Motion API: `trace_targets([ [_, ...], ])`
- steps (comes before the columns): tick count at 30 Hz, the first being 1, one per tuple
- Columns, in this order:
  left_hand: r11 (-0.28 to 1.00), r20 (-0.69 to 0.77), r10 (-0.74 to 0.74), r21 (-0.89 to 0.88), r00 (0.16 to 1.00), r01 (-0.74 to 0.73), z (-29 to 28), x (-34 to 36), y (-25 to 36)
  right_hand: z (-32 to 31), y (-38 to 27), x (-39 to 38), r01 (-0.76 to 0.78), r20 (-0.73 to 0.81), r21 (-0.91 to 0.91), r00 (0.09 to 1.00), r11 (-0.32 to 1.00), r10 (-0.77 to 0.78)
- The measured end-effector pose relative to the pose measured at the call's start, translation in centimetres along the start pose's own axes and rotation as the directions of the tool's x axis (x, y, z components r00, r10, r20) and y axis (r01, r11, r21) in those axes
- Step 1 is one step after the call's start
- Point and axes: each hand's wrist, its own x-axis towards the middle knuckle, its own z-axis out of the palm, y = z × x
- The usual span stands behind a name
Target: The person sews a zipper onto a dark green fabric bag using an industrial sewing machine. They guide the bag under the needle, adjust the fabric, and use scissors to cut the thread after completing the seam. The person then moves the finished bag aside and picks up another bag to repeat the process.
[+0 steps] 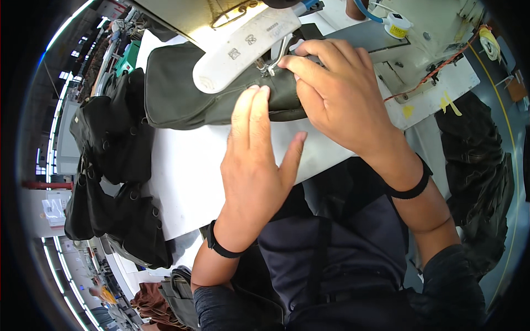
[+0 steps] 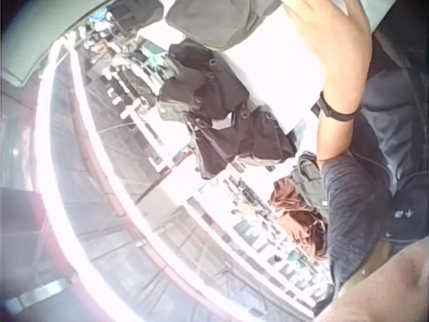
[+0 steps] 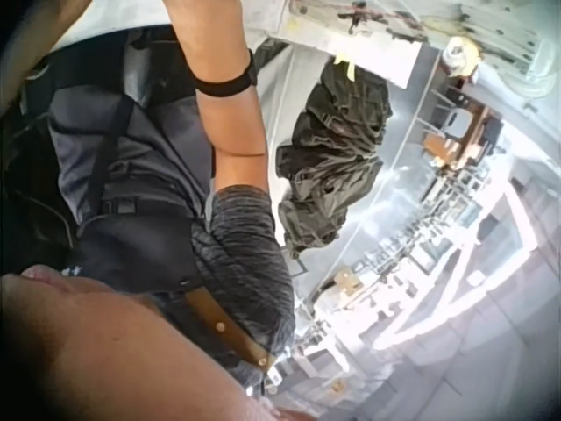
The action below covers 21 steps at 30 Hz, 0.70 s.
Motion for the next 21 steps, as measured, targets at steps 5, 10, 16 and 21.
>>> trace_targets([
  [5, 0.996, -0.107, 0.088, 0.024, 0.99, -0.086, 1.0, 0.9, -2.1, -0.5, -0.6, -0.5, -0.01, 0.007, 0.031, 1.0, 0.999, 0.01],
  [10, 0.989, -0.185, 0.139, -0.018, 0.973, -0.145, 2.2, 2.4, -3.8, -0.6, -1.4, -1.0, -0.008, -0.023, 0.057, 1.0, 0.998, 0.01],
  [16, 0.982, -0.204, 0.102, -0.137, 0.974, -0.131, 2.6, 2.6, -5.2, -0.3, -0.9, -0.9, 0.031, -0.07, 0.106, 0.997, 0.994, -0.023],
  [21, 0.993, -0.215, 0.119, 0.046, 0.969, -0.112, 2.0, 2.0, -4.5, -0.3, -0.2, -0.8, 0.022, -0.078, 0.092, 0.997, 0.995, -0.015],
])
